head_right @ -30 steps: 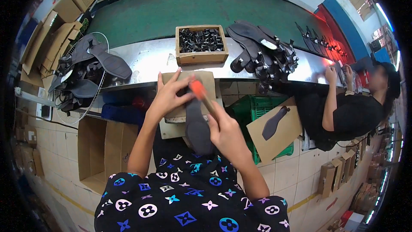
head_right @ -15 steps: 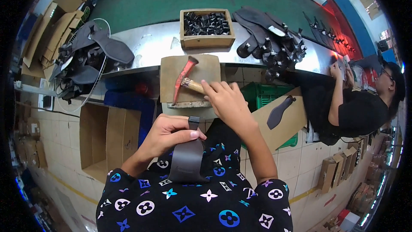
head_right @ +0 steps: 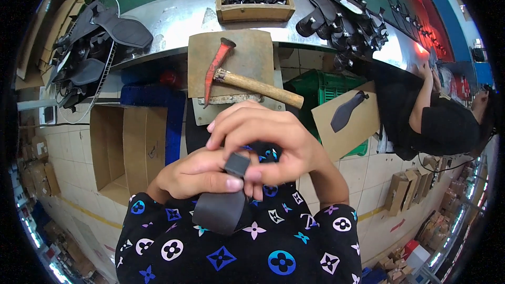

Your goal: Attaching shoe components using a hammer and small tacks on a workbench.

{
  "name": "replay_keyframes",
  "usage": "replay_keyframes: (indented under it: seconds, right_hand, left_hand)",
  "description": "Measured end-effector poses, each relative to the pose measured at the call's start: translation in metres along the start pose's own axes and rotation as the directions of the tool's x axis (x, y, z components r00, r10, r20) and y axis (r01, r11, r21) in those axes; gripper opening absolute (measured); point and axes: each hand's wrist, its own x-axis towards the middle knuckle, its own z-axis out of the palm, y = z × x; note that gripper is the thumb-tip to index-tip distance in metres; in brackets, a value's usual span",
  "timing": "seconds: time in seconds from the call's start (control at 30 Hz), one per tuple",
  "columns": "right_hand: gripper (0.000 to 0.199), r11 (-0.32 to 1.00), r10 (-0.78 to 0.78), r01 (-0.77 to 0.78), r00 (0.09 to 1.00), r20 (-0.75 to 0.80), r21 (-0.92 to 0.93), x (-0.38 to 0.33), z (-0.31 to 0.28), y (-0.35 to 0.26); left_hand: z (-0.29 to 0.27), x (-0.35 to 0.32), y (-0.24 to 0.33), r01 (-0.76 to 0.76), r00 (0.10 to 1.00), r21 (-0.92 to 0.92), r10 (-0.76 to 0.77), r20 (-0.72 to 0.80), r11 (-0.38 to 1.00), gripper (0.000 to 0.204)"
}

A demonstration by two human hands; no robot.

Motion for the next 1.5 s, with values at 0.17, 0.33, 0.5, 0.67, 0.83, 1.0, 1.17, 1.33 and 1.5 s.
replay_keyframes:
  seconds: [0.17,0.33,0.5,0.67,0.83,1.0,1.17,1.33,1.5]
  right_hand:
    - [0.038,0.988,-0.143,0.151,0.976,0.167,-0.040,0.020,0.000,-0.017]
    - [0.041,0.779,0.162,-0.294,0.948,-0.275,-0.554,0.000,-0.023,-0.010]
    - [0.034,0.776,0.235,-0.511,0.779,-0.582,-0.371,-0.044,-0.043,0.018]
    - [0.034,0.697,0.230,-0.660,0.576,-0.784,-0.281,-0.071,-0.039,0.039]
    - [0.070,0.291,0.358,-0.618,0.778,-0.515,-0.730,-0.066,-0.017,0.047]
    - [0.051,0.250,0.366,-0.519,0.832,-0.417,-0.817,-0.105,-0.031,0.045]
    - [0.030,0.595,0.249,-0.682,0.659,-0.710,-0.425,-0.174,-0.009,0.035]
    - [0.027,0.826,0.465,-0.546,0.524,-0.714,0.138,-0.216,0.022,0.024]
    - [0.021,0.792,0.610,-0.206,0.238,-0.755,0.575,-0.190,0.021,0.018]
  left_hand:
    - [0.007,-0.005,0.001,-0.026,0.992,-0.019,0.029,0.123,0.999,0.027]
    - [-0.042,-0.031,0.022,-0.074,0.517,0.591,0.538,-0.666,0.803,0.018]
    - [-0.122,-0.115,0.088,0.279,-0.358,0.832,0.856,-0.373,0.480,0.028]
    - [-0.154,-0.139,0.089,0.883,-0.250,0.423,0.967,0.053,0.205,0.039]
    - [-0.150,-0.019,0.019,0.567,0.333,0.797,0.827,-0.452,0.208,0.028]
    - [-0.175,0.057,-0.025,0.345,0.757,0.939,0.595,-0.270,-0.013,0.033]
    - [-0.151,0.045,-0.033,0.478,0.779,0.870,0.514,-0.359,-0.117,0.033]
    - [-0.132,0.112,-0.006,0.379,0.664,0.915,0.729,-0.168,-0.135,0.031]
    - [-0.143,0.306,-0.002,0.001,0.745,0.999,0.666,0.025,-0.039,0.048]
